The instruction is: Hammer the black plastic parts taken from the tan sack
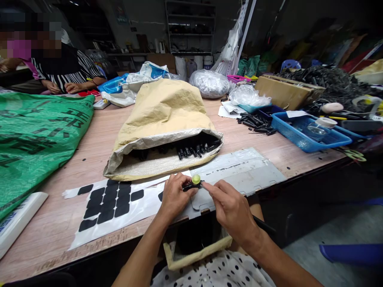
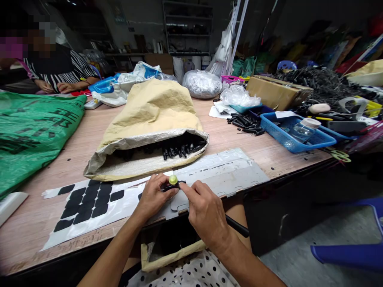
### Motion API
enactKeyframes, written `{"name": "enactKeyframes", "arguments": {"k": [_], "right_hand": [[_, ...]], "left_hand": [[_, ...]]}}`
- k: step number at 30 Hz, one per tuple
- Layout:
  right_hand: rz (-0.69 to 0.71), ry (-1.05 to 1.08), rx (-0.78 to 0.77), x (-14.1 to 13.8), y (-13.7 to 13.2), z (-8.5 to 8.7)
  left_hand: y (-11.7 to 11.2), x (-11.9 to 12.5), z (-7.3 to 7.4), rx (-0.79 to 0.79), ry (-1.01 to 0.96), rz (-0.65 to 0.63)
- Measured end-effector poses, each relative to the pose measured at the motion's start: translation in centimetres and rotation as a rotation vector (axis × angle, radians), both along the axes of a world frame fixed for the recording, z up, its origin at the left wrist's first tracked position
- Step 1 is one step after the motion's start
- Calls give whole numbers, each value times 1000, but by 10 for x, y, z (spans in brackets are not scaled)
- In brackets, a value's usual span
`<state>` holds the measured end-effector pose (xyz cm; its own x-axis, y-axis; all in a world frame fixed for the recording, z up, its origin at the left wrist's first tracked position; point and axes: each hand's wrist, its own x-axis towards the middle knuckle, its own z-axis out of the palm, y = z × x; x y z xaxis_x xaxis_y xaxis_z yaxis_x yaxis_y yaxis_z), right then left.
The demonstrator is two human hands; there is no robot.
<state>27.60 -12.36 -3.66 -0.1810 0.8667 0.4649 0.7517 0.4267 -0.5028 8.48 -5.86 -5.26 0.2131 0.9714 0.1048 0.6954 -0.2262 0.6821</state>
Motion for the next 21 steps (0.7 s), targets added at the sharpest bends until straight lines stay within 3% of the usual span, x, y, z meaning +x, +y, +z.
{"name": "enactKeyframes", "arguments": {"k": [14, 17, 21], "right_hand": [[-116, 16, -16, 15, -1, -2], [-212, 46, 53, 33, 8, 3], [-434, -52, 86, 78, 37, 2]], "left_hand": [[1, -1, -3, 26, -1, -4], [1, -1, -3, 46, 1, -10], [1, -2, -4, 53, -3, -25]]}}
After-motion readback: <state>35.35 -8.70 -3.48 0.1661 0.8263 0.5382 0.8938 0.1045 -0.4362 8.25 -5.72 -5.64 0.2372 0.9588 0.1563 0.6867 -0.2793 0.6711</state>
